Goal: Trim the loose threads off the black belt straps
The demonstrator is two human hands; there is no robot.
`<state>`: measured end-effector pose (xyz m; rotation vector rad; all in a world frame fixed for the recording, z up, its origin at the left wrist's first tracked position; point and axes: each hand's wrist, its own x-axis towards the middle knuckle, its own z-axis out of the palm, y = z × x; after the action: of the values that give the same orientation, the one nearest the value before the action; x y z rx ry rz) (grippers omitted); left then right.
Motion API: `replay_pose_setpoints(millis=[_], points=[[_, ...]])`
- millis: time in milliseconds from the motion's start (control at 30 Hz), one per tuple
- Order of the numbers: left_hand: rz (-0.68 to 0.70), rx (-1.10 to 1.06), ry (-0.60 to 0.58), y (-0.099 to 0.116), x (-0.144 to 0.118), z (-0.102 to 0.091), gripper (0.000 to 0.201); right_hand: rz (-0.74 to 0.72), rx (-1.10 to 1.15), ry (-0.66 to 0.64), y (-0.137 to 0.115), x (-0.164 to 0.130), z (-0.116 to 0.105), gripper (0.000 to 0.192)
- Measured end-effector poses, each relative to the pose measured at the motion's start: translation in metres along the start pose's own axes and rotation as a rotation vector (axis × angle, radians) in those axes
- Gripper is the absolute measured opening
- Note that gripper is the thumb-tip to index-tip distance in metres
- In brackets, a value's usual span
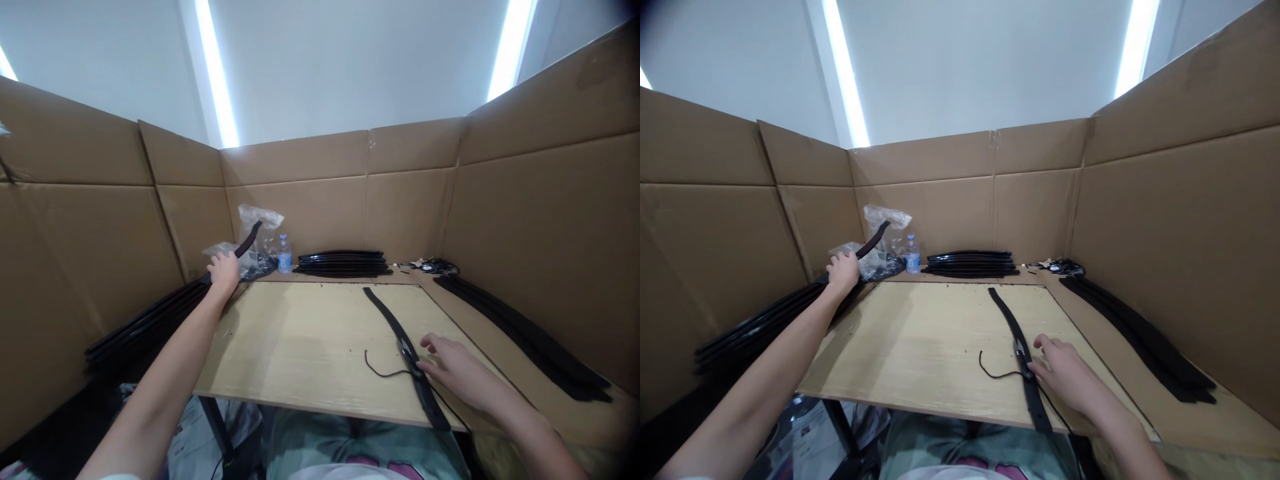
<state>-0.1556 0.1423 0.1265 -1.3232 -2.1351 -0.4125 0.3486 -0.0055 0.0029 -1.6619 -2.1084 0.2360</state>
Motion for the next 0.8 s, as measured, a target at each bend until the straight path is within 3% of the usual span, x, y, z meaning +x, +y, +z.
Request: replay_pose_setpoints(millis=[267,800], points=[[-0.097,0.064,0.015,-0.003,0.018,0.009,0.044,0.037,-0.006,-0.006,-0.011,-0.002,-0.009,0.023],[-0.079,0.101,-0.231,-0.033,0.034,0.029,0.041,0.028,0.001,-0.007,-0.009,-0.002,-0.007,0.025]])
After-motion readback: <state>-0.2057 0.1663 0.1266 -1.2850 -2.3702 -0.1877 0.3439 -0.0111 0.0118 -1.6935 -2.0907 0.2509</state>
